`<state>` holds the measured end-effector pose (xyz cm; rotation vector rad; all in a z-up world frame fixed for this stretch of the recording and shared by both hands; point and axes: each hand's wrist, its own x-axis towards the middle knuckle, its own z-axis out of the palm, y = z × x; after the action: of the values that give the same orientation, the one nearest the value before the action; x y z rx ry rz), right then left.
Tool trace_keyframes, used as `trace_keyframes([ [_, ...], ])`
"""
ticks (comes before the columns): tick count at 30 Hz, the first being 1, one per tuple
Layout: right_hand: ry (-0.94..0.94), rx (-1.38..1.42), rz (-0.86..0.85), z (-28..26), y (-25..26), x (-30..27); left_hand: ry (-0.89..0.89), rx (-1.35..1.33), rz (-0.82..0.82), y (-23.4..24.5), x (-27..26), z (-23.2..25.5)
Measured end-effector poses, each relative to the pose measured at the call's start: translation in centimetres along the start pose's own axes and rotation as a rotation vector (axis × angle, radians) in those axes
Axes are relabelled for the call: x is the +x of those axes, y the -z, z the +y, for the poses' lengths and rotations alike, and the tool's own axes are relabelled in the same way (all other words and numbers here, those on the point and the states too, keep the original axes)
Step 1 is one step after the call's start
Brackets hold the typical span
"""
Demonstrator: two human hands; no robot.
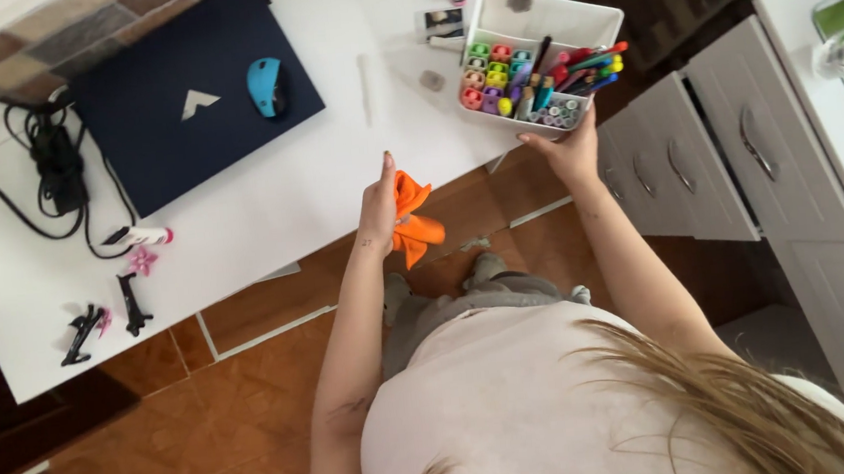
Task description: The person wipes a white desk surface with an orange cloth, moving a pen holder and other items to reach different areas. They also wipe a dark laptop and a blue mouse, then return the items to the desk.
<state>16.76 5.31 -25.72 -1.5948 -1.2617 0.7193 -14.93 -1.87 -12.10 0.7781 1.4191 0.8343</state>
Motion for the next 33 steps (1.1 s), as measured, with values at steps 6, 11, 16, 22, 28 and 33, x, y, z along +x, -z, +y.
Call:
trace_keyframes([
  [6, 0.11, 0.098, 0.067, 1.8, -0.6, 0.5, 0.0, -0.045, 0.034, 2.4, 0.8, -1.2],
  [11, 0.117, 0.251, -0.078, 3.6, -2.5, 1.6, -0.024, -0.029, 0.054, 4.5, 1.1, -2.0],
  [16, 0.179, 0.283, -0.096, 5.2, -5.3, 0.7, -0.024, -0.108, 0.056, 7.2, 0.3, -2.4],
  [22, 0.221, 0.099, 0.334, -6.5, -11.1, -10.6, -0.061, -0.43, 0.12, 11.6, -0.8, -1.8],
  [28, 0.33, 0.273, -0.723, -16.2, -20.4, -18.3, -0.135, -0.64, 0.13, 14.5, -2.6, -1.1],
  [33, 0.053, 0.208, -0.91, -19.3, -24.2, -20.1, -0.321, -0.664, 0.144, 18.3, -0.9, -3.9],
])
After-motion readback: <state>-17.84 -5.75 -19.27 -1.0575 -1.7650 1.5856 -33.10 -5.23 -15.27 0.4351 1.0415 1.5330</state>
